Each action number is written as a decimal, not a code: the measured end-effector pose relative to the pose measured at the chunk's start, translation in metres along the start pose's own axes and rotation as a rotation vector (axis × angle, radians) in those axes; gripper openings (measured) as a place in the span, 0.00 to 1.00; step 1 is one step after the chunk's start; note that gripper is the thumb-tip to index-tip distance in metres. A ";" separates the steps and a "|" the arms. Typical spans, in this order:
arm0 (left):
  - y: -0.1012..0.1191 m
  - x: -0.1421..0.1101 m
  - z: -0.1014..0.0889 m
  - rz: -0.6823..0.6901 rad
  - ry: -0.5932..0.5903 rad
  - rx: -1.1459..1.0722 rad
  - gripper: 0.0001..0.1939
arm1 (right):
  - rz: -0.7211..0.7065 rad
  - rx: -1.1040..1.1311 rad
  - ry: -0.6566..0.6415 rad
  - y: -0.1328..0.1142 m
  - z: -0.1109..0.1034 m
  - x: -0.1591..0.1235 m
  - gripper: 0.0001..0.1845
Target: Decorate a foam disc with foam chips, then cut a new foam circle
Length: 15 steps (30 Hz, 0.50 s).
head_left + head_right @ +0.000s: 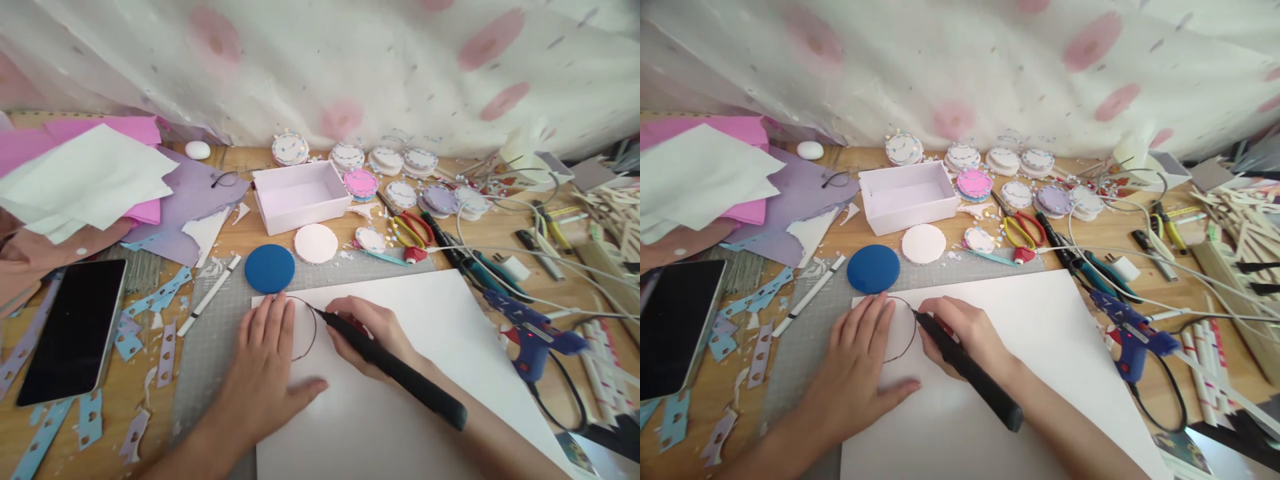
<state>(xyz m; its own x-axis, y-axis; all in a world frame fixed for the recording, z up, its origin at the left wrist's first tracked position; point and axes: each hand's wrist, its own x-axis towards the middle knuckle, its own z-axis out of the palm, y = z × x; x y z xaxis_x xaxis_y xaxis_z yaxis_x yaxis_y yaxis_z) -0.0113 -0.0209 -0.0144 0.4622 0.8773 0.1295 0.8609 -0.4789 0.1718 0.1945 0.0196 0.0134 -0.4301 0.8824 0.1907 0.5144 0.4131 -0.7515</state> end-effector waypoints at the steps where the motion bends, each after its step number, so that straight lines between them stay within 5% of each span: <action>1: 0.000 0.000 0.002 -0.008 0.009 0.002 0.50 | -0.025 -0.004 0.036 0.003 0.004 0.000 0.10; 9: -0.003 0.002 0.010 0.016 -0.008 -0.050 0.52 | -0.331 -0.150 0.207 0.018 0.018 -0.007 0.17; 15: -0.003 0.001 0.008 0.003 -0.035 -0.063 0.52 | -0.330 -0.129 0.270 0.014 0.020 -0.009 0.19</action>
<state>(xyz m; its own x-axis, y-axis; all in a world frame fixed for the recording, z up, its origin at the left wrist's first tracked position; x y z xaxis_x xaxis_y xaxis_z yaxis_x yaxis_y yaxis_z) -0.0116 -0.0180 -0.0228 0.4733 0.8757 0.0959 0.8447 -0.4820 0.2325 0.1909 0.0128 -0.0119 -0.3869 0.7184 0.5781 0.4778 0.6923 -0.5407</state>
